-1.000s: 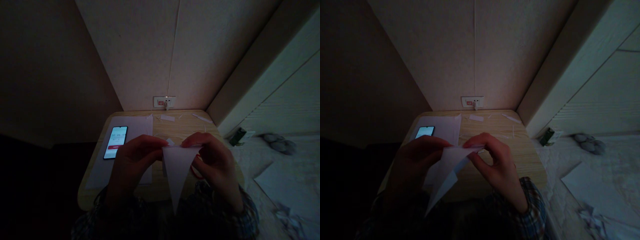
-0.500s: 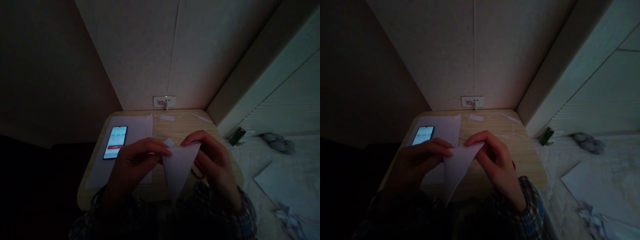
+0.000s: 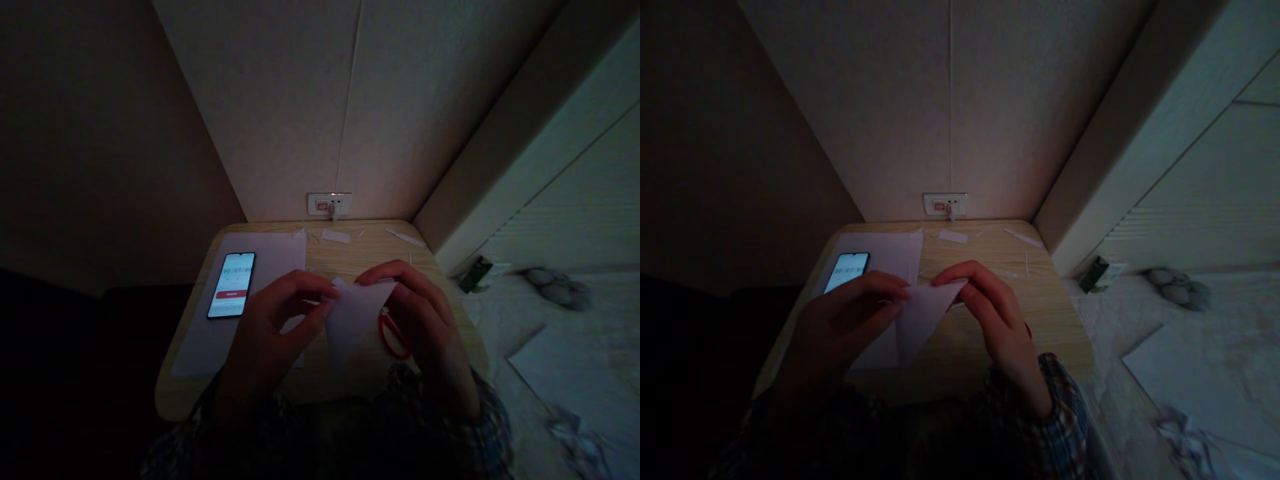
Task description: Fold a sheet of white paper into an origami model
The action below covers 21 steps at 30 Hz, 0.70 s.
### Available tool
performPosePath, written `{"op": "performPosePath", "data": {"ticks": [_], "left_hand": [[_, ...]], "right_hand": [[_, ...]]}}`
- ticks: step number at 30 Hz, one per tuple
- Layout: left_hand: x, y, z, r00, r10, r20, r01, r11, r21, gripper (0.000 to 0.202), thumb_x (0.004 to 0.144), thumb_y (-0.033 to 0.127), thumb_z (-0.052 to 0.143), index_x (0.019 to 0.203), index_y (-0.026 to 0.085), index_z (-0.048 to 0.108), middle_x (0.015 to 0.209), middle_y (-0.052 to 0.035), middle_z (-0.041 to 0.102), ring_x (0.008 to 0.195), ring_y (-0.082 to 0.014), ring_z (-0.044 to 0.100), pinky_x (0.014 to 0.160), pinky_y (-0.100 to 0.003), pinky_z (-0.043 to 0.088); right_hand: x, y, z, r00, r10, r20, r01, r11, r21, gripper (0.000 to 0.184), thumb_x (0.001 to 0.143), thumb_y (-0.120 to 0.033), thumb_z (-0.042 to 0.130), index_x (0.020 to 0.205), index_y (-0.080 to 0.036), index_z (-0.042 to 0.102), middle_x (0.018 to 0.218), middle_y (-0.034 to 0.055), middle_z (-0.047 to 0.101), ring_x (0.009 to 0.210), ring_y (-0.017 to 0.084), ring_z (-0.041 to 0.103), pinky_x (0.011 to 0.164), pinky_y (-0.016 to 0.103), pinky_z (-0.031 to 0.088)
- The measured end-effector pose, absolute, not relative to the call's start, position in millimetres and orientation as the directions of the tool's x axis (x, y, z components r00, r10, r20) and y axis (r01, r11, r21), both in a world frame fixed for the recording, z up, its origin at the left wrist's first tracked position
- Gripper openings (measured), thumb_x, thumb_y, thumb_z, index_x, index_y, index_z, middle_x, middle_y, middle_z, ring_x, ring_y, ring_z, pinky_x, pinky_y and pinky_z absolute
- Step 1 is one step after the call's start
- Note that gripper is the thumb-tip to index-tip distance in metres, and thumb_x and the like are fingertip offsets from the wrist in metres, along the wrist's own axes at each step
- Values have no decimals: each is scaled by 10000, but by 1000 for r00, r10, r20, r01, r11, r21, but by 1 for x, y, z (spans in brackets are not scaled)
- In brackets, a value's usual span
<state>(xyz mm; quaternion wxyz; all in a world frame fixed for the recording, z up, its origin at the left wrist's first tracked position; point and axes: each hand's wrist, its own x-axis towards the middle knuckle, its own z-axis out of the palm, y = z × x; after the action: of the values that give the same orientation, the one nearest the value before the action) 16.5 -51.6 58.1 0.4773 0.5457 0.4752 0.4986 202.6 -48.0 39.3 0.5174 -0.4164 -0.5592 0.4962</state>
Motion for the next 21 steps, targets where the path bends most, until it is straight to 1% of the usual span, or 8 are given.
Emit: {"op": "performPosePath", "data": {"ticks": [3,5,7,9,11,14,18,21], "left_hand": [[19,-53,58,27,995,95,60,-96,994,145,790,94,686,809,236,704,833,45,740,776,-117,720,732,-183,588],[19,-54,59,0,994,105,71,-105,992,164,775,96,708,846,243,685,861,46,742,793,-130,730,749,-205,597],[20,-56,62,-41,995,86,64,-83,995,206,762,109,731,891,254,663,868,55,750,810,-133,733,773,-214,589],[21,-58,65,-73,996,51,45,-48,998,231,760,137,746,926,262,645,836,60,761,797,-138,732,755,-216,574],[23,-59,67,-90,995,35,50,-31,998,208,770,168,749,925,256,642,839,43,777,800,-158,742,702,-228,565],[25,-60,67,-131,989,66,106,-52,993,148,780,184,754,875,246,659,901,21,791,843,-187,760,715,-251,579],[26,-60,64,-102,980,171,203,-148,968,96,810,184,737,800,267,690,897,53,791,819,-172,771,758,-245,603],[26,-60,63,-96,978,184,218,-160,963,128,818,176,742,847,289,690,884,85,800,828,-147,773,760,-212,597]], "right_hand": [[204,-46,37,-118,968,219,-35,217,-976,304,981,-460,488,967,-264,719,930,33,713,896,213,660,760,330,520],[203,-46,39,-104,964,246,5,248,-969,267,948,-482,560,963,-260,707,914,23,720,868,199,672,759,319,535],[200,-45,42,-101,963,250,52,256,-965,142,895,-389,673,925,-252,698,872,4,726,821,177,683,746,299,544],[198,-44,45,-95,961,259,105,268,-958,42,851,-274,722,852,-243,693,804,-10,723,763,164,682,710,284,539],[197,-45,46,-94,952,293,173,305,-936,55,850,-217,705,801,-237,689,753,-13,715,728,162,673,686,285,533],[195,-46,48,-125,922,366,251,387,-888,65,872,-211,684,811,-234,687,764,-6,713,734,167,663,681,292,526],[192,-46,51,-143,882,449,337,470,-816,47,868,-221,708,840,-227,672,804,0,695,765,171,646,697,297,519],[189,-45,51,-129,871,474,360,486,-796,82,865,-222,715,817,-224,648,779,-6,671,746,167,630,685,294,514]]}}
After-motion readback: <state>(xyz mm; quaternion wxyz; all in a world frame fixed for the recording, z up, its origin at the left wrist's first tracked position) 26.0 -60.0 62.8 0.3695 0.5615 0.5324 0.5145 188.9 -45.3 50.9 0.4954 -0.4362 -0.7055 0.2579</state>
